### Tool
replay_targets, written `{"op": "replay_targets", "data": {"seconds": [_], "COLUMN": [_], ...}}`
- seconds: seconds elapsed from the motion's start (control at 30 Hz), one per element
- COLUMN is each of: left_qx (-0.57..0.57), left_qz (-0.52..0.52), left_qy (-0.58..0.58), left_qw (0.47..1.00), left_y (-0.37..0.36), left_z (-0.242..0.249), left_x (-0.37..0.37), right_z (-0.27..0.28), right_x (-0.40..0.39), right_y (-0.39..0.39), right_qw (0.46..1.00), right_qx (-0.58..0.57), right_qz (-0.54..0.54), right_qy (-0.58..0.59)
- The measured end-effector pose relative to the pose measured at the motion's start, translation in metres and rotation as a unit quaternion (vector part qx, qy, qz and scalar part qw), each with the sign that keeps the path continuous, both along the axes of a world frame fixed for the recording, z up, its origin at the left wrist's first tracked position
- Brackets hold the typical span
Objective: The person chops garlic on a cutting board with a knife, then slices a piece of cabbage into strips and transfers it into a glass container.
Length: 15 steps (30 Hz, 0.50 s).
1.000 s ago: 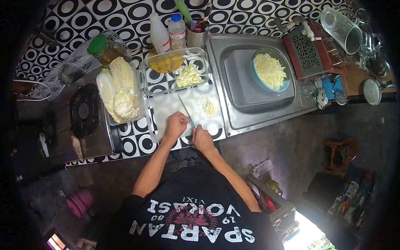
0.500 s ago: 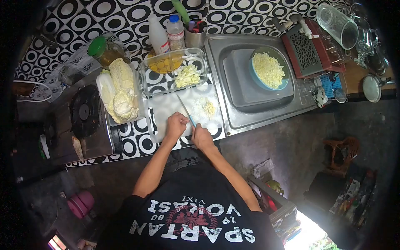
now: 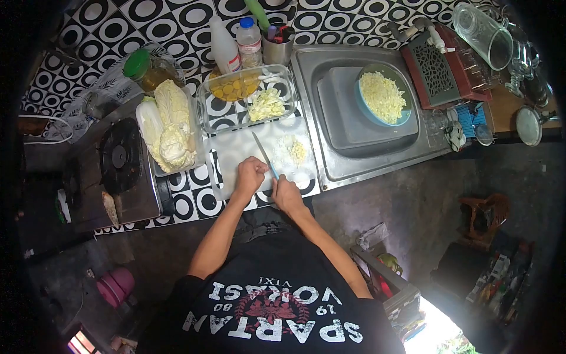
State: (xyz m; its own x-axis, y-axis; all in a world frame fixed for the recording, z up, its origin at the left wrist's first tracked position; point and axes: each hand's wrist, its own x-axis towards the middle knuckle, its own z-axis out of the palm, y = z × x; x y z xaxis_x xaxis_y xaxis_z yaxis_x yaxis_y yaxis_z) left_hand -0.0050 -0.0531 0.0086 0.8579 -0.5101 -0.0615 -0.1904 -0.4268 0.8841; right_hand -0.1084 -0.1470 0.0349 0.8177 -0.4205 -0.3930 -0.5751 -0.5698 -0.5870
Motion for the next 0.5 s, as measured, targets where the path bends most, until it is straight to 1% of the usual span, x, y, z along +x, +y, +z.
{"op": "replay_targets", "data": {"seconds": [0.1,0.17,0.33,0.43,0.5], "left_qx": [-0.002,0.000,0.049,0.056,0.048], "left_qz": [-0.004,-0.004,-0.015,-0.022,-0.021], "left_qy": [0.008,0.005,-0.049,-0.051,-0.038], "left_qw": [1.000,1.000,0.997,0.997,0.998], "left_y": [-0.001,0.001,0.000,0.002,0.003], "left_z": [0.002,0.001,-0.009,0.002,0.000], "left_x": [-0.001,-0.002,-0.004,-0.005,-0.004], "right_z": [0.000,0.001,0.007,0.019,0.025], "right_x": [0.002,0.004,0.004,0.007,0.007], "right_y": [0.003,0.003,0.000,-0.002,-0.003], "right_qw": [1.000,1.000,1.000,0.999,0.998], "right_qx": [-0.021,-0.012,-0.011,-0.019,0.000], "right_qz": [-0.008,-0.009,-0.006,0.002,0.006], "right_qy": [-0.004,0.008,0.019,0.048,0.064]}}
